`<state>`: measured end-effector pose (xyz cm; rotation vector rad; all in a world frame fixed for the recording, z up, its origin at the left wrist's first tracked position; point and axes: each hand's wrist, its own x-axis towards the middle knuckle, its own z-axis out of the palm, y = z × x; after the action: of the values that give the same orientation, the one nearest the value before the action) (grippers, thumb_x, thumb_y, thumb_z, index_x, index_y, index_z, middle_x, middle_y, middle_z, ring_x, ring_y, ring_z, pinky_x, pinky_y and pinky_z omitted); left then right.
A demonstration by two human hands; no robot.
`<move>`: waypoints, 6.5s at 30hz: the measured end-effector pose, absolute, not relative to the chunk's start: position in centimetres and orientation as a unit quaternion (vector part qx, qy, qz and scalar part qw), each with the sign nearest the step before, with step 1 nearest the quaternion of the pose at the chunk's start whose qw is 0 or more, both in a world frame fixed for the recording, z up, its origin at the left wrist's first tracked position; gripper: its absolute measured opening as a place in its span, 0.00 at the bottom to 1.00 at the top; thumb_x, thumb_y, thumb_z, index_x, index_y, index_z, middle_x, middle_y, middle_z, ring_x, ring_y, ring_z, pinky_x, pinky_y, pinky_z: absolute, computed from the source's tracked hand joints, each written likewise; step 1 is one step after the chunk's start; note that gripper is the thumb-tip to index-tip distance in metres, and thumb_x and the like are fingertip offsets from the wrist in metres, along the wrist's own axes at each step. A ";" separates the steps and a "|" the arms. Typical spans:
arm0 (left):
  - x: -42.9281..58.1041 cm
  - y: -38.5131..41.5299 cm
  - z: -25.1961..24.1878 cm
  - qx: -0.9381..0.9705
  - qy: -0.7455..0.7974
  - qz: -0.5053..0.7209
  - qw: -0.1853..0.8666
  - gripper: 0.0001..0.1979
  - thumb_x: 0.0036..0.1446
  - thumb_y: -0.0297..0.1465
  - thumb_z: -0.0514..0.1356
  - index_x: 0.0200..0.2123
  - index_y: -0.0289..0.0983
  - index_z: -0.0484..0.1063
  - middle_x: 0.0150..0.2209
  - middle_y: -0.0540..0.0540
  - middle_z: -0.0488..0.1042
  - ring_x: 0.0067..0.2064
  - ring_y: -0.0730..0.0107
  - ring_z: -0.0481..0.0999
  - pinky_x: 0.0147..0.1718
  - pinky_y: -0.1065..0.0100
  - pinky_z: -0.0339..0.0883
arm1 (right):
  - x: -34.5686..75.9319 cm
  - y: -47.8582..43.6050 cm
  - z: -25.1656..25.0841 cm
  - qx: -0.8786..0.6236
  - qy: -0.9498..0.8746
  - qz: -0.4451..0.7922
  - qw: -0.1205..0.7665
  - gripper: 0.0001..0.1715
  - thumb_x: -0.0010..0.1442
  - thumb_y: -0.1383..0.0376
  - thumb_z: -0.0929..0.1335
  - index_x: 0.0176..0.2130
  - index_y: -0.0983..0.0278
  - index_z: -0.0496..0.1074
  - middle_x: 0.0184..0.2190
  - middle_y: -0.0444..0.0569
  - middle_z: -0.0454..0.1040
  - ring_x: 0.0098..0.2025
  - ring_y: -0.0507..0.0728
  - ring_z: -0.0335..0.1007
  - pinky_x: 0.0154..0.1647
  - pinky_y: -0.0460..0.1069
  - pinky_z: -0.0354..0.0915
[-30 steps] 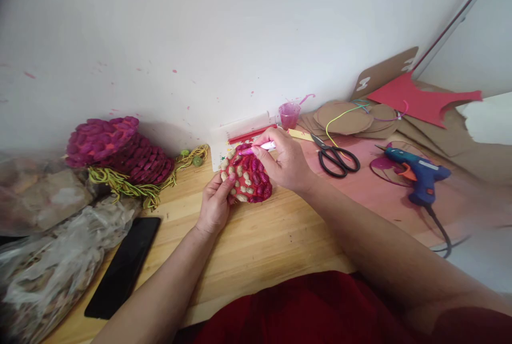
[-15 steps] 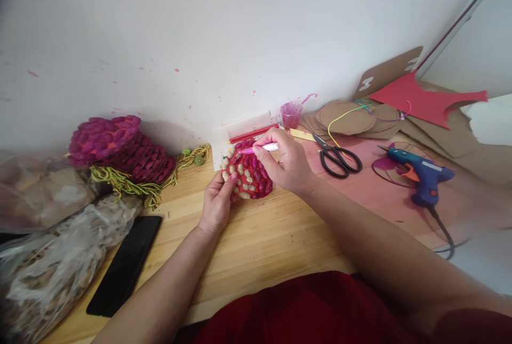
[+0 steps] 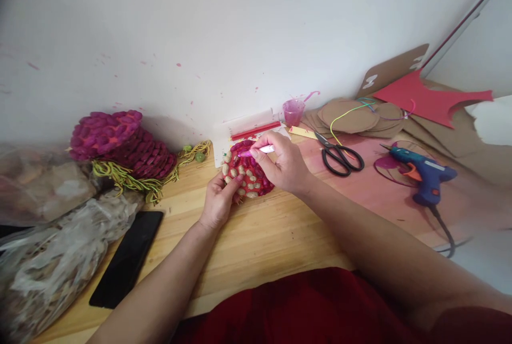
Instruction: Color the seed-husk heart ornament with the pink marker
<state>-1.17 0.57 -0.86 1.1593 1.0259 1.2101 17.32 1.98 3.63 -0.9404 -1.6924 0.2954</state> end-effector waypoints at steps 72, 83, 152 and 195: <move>-0.9 0.3 -0.3 0.468 0.459 0.500 0.566 0.25 0.52 0.54 0.67 0.30 0.38 0.64 0.17 0.57 0.68 0.14 0.80 0.62 0.11 0.78 0.53 | 17.1 1.6 4.0 -0.394 -0.736 0.097 0.542 0.02 0.65 0.63 0.69 0.38 0.59 0.71 0.33 0.47 0.77 0.37 0.58 0.73 0.42 0.55 0.66; -0.9 0.2 -0.2 0.474 0.460 0.496 0.564 0.26 0.52 0.55 0.66 0.31 0.38 0.65 0.17 0.56 0.68 0.13 0.80 0.63 0.10 0.77 0.52 | 17.2 1.8 4.0 -0.401 -0.733 0.084 0.544 0.03 0.65 0.63 0.68 0.37 0.59 0.71 0.33 0.47 0.78 0.38 0.59 0.73 0.44 0.56 0.66; -1.7 0.5 -0.9 0.719 0.433 0.512 0.181 0.09 0.64 0.32 0.59 0.30 0.38 0.66 0.25 0.53 0.65 0.27 0.74 0.64 0.28 0.71 0.60 | 16.6 -0.7 6.7 -0.353 -0.787 -0.024 0.505 0.02 0.65 0.66 0.68 0.38 0.61 0.69 0.29 0.46 0.75 0.34 0.57 0.70 0.40 0.54 0.62; -1.9 0.7 -1.5 0.702 0.445 0.508 0.226 0.13 0.65 0.35 0.58 0.28 0.39 0.64 0.23 0.53 0.63 0.25 0.74 0.62 0.27 0.71 0.59 | 16.7 -0.6 6.5 -0.352 -0.778 -0.015 0.520 0.02 0.64 0.65 0.68 0.38 0.59 0.69 0.29 0.46 0.74 0.35 0.58 0.70 0.40 0.56 0.62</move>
<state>-1.91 0.66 -1.51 1.9360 1.2260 1.4018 16.72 -0.65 6.52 -0.8430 -1.8653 -0.0363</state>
